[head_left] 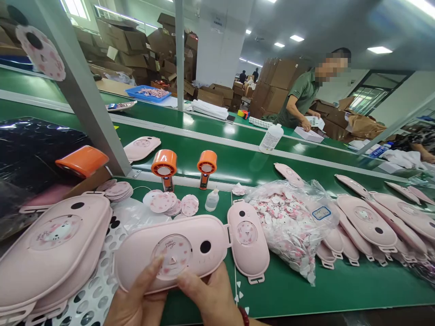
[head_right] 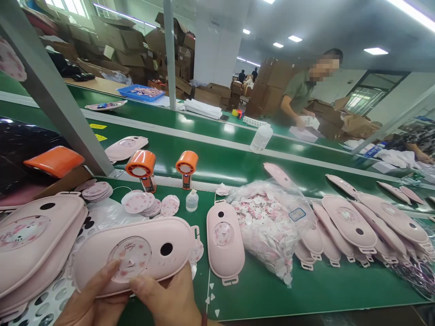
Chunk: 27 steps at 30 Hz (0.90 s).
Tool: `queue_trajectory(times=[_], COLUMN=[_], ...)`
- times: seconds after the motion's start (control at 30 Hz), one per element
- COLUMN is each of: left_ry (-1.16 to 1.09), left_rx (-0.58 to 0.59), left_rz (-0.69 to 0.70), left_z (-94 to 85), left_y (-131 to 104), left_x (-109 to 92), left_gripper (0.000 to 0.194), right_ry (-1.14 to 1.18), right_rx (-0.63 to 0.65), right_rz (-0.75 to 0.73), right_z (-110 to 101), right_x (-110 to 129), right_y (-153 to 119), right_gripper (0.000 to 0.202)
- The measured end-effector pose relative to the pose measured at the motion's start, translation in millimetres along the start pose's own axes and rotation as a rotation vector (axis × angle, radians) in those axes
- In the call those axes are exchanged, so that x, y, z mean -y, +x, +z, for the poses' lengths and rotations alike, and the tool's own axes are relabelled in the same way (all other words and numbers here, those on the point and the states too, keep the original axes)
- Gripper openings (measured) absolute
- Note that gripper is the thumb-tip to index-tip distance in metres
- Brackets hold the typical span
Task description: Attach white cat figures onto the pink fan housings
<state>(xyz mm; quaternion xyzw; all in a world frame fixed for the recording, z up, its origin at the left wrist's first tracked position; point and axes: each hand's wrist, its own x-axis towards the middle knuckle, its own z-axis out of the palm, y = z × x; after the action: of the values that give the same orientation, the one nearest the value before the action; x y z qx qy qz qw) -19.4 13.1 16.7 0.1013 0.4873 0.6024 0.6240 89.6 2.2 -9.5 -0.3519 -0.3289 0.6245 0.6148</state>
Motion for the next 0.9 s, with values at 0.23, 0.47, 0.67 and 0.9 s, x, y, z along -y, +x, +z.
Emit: queue_trajectory(times=[0.23, 0.47, 0.67, 0.9], left_ry=[0.111, 0.193, 0.188, 0.148], left_rx=[0.008, 0.061, -0.059, -0.143], left_rz=[0.008, 0.068, 0.013, -0.07], left_z=[-3.6, -13.1, -3.4, 15.6], left_y=[4.2, 17.4, 24.0, 34.9], left_x=[-9.9, 2.5, -4.9, -20.3], left_gripper=[0.079, 0.073, 0.08, 0.073], right_ry=[-0.53, -0.665, -0.831, -1.345], right_rx=[-0.062, 0.049, -0.023, -0.192], right_rz=[-0.094, 0.079, -0.034, 0.008], right_z=[-35.1, -21.4, -35.6, -40.5], right_x=[45.5, 57.1, 62.4, 57.9], right_y=[16.1, 28.5, 43.0, 93.0], right_gripper=[0.06, 0.032, 0.057, 0.069])
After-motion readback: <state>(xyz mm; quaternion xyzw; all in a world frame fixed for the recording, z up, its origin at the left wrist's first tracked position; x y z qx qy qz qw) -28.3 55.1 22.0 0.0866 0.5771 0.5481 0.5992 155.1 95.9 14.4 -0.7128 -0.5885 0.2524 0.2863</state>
